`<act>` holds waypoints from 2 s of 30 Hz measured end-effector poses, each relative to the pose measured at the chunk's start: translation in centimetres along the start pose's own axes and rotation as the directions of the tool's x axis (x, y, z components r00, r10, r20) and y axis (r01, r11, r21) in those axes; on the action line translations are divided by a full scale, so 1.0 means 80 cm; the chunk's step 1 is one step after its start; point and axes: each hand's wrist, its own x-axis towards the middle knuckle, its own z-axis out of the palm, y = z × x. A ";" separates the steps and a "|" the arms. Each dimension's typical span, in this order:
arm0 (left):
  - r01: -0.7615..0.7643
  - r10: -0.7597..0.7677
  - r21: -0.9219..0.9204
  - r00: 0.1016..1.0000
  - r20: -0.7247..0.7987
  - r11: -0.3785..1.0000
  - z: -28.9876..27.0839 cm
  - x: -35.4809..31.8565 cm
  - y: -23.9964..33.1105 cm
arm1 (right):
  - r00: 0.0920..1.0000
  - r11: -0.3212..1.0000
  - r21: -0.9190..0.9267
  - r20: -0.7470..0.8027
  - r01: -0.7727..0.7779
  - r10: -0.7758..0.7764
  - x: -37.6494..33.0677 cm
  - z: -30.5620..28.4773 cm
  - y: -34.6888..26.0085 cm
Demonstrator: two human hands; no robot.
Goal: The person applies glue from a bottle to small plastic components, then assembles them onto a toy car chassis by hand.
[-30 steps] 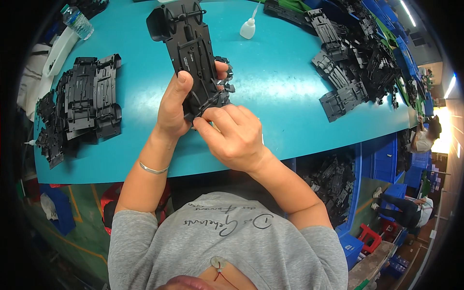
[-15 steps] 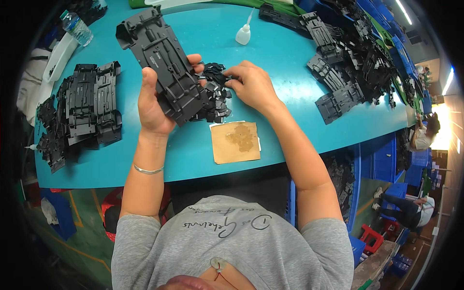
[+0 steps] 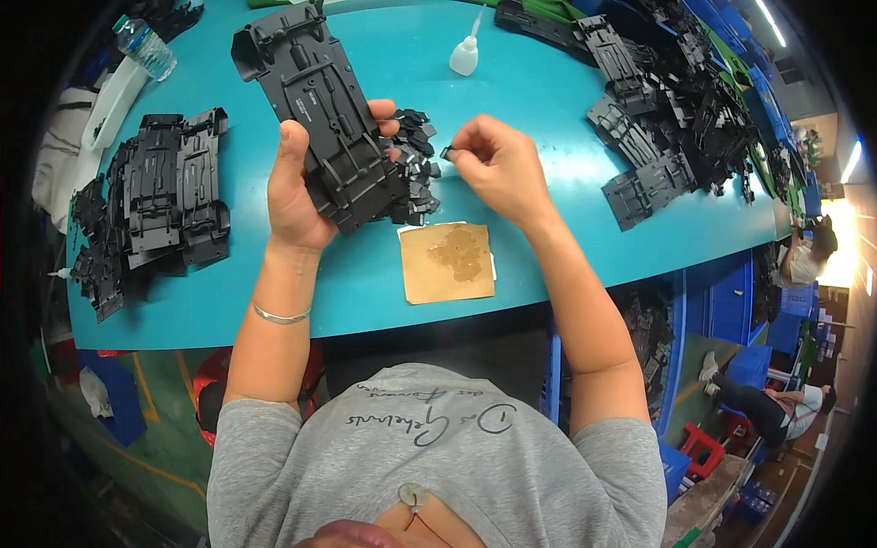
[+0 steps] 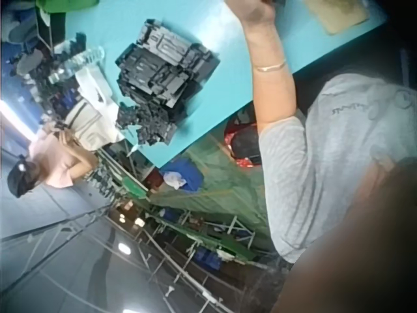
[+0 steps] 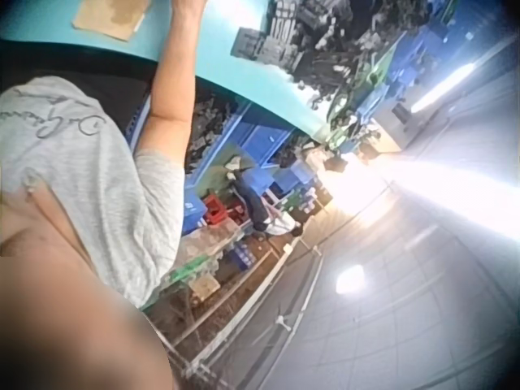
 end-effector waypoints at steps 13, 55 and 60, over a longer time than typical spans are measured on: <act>0.044 -0.044 0.007 0.999 -0.010 0.999 -0.002 -0.001 -0.003 | 0.981 0.889 -0.426 0.168 0.166 -0.102 -0.019 0.000 -0.010; 0.015 -0.015 0.063 1.000 -0.013 0.998 0.001 0.000 -0.007 | 0.881 0.686 -0.556 0.258 0.470 -0.396 -0.104 0.008 -0.033; -0.007 0.006 0.064 1.000 0.004 0.998 -0.001 0.001 -0.008 | 0.775 0.402 -0.665 0.496 0.629 -0.392 -0.106 0.004 -0.049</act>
